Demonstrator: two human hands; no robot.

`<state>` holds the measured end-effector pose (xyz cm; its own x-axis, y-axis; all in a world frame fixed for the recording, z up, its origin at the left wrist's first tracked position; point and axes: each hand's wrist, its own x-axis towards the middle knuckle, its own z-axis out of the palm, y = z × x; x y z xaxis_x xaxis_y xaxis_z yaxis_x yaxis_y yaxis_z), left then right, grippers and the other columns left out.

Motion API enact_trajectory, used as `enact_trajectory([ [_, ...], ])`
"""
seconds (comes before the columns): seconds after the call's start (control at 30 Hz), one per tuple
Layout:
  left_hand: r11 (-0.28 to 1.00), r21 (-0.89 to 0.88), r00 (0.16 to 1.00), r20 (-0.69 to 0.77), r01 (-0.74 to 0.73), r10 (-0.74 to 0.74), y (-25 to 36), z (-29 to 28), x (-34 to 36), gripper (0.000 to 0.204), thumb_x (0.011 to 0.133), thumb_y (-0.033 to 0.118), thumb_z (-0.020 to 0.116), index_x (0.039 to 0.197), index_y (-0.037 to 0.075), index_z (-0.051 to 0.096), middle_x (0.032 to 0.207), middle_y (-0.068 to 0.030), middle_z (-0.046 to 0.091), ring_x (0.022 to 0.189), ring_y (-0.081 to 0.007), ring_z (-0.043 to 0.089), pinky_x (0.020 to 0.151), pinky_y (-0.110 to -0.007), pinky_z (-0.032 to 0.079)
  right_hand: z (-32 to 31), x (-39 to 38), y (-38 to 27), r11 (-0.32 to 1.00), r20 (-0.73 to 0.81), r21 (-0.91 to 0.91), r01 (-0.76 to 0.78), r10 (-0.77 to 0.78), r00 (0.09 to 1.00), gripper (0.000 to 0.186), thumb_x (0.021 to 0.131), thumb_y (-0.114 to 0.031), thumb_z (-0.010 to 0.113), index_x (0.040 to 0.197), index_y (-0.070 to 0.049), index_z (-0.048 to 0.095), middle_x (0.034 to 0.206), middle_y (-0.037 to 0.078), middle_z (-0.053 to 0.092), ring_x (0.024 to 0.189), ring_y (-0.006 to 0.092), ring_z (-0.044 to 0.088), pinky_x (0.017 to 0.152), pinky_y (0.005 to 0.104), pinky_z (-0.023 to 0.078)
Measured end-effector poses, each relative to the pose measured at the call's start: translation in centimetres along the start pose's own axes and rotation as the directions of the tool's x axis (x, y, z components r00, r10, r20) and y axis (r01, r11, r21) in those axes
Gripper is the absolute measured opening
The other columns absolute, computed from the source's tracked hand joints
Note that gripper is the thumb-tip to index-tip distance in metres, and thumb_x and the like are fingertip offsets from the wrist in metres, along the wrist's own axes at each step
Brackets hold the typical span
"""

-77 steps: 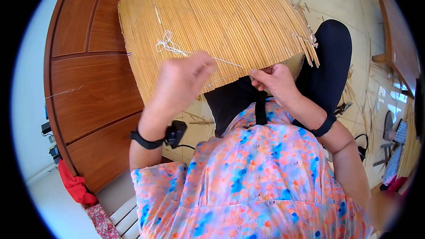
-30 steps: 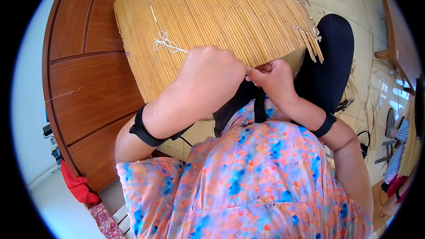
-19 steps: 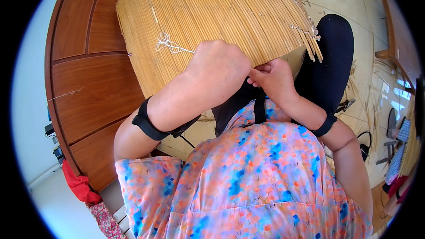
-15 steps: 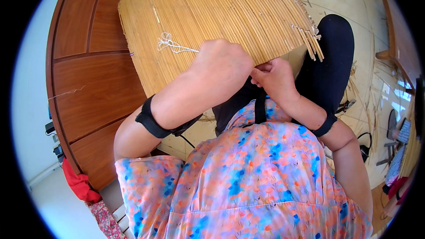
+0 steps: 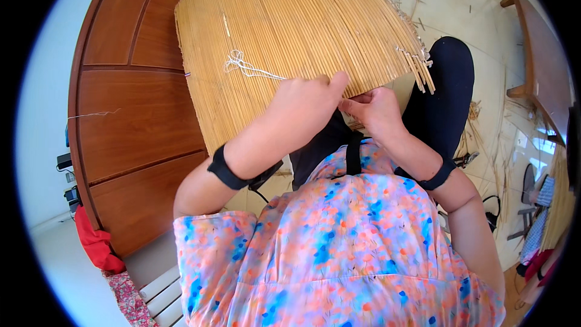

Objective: The person weaves a large bamboo mat by threading white string through the bamboo slats, turning the mat over to work on the other side, and pulling the string through by hand.

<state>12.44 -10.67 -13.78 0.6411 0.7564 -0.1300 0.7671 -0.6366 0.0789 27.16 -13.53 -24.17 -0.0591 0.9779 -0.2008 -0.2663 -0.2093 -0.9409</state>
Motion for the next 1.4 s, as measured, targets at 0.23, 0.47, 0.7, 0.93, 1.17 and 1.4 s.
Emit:
enact_trajectory([
  [0.23, 0.974, 0.191, 0.84, -0.543, 0.123, 0.0, -0.2, 4.3, -7.5, 0.039, 0.075, 0.026, 0.078, 0.104, 0.007, 0.061, 0.099, -0.0071, 0.059, 0.084, -0.0233, 0.062, 0.074, -0.039, 0.044, -1.5, -0.4, -3.2, 0.96, 0.195, 0.058, -0.273, 0.257, 0.947, 0.015, 0.091, -0.012, 0.063, 0.094, 0.003, 0.067, 0.083, 0.009, 0.07, 0.062, 0.0081, 0.061, 0.052, 0.0198, 0.043],
  [0.47, 0.914, 0.286, 0.653, -0.756, 0.287, 0.031, -2.7, 4.6, -6.9, 0.04, 0.074, 0.02, 0.078, 0.11, 0.008, 0.067, 0.101, -0.0053, 0.063, 0.084, -0.0214, 0.062, 0.081, -0.039, 0.044, 0.3, -2.1, -9.2, 0.999, 0.153, -0.041, 0.01, -0.004, 0.988, 0.021, 0.094, -0.013, 0.058, 0.097, 0.006, 0.067, 0.079, 0.01, 0.069, 0.055, 0.0111, 0.061, 0.049, 0.0209, 0.045],
  [0.7, 0.896, 0.309, 0.507, -0.854, 0.32, 0.113, -6.0, -8.4, -6.3, 0.021, 0.077, 0.014, 0.071, 0.097, 0.011, 0.065, 0.089, -0.0025, 0.063, 0.081, -0.0196, 0.063, 0.077, -0.036, 0.045, 2.4, 0.7, -18.8, -0.402, 0.477, -0.629, 0.666, -0.876, -0.078, 0.032, 0.073, 0.001, 0.074, 0.103, -0.008, 0.069, 0.1, 0.008, 0.07, 0.096, 0.0248, 0.066, 0.083, 0.0333, 0.053],
  [0.93, 0.888, 0.405, 0.535, -0.811, 0.219, 0.237, -8.7, -16.2, -7.3, 0.018, 0.082, 0.012, 0.071, 0.099, 0.009, 0.066, 0.092, -0.0045, 0.067, 0.087, -0.0233, 0.065, 0.083, -0.036, 0.048, 6.4, 4.8, -25.6, -0.628, 0.754, -0.512, 0.585, -0.655, -0.043, 0.042, 0.076, -0.017, 0.077, 0.115, -0.01, 0.064, 0.109, 0.004, 0.067, 0.106, 0.0233, 0.061, 0.092, 0.0378, 0.048],
  [1.17, 0.868, 0.443, 0.534, -0.801, 0.225, 0.27, -11.0, -20.0, -7.4, 0.018, 0.085, 0.019, 0.07, 0.1, 0.01, 0.068, 0.092, -0.0029, 0.068, 0.09, -0.0214, 0.066, 0.092, -0.039, 0.047, 9.5, 6.7, -29.1, -0.603, 0.744, -0.469, 0.646, -0.663, -0.079, 0.026, 0.082, -0.019, 0.073, 0.105, -0.009, 0.069, 0.09, 0.007, 0.071, 0.085, 0.0253, 0.067, 0.071, 0.0363, 0.054],
  [1.4, 0.748, 0.562, 0.165, -0.824, 0.352, 0.541, -11.0, -22.3, -5.1, 0.024, 0.077, 0.02, 0.077, 0.099, 0.011, 0.07, 0.096, -0.0038, 0.064, 0.095, -0.0235, 0.062, 0.089, -0.038, 0.049, 11.4, 9.5, -33.1, -0.604, 0.719, -0.452, 0.656, -0.682, -0.133, 0.021, 0.085, -0.023, 0.07, 0.101, -0.011, 0.073, 0.09, 0.007, 0.072, 0.078, 0.0277, 0.068, 0.066, 0.0366, 0.055],
])
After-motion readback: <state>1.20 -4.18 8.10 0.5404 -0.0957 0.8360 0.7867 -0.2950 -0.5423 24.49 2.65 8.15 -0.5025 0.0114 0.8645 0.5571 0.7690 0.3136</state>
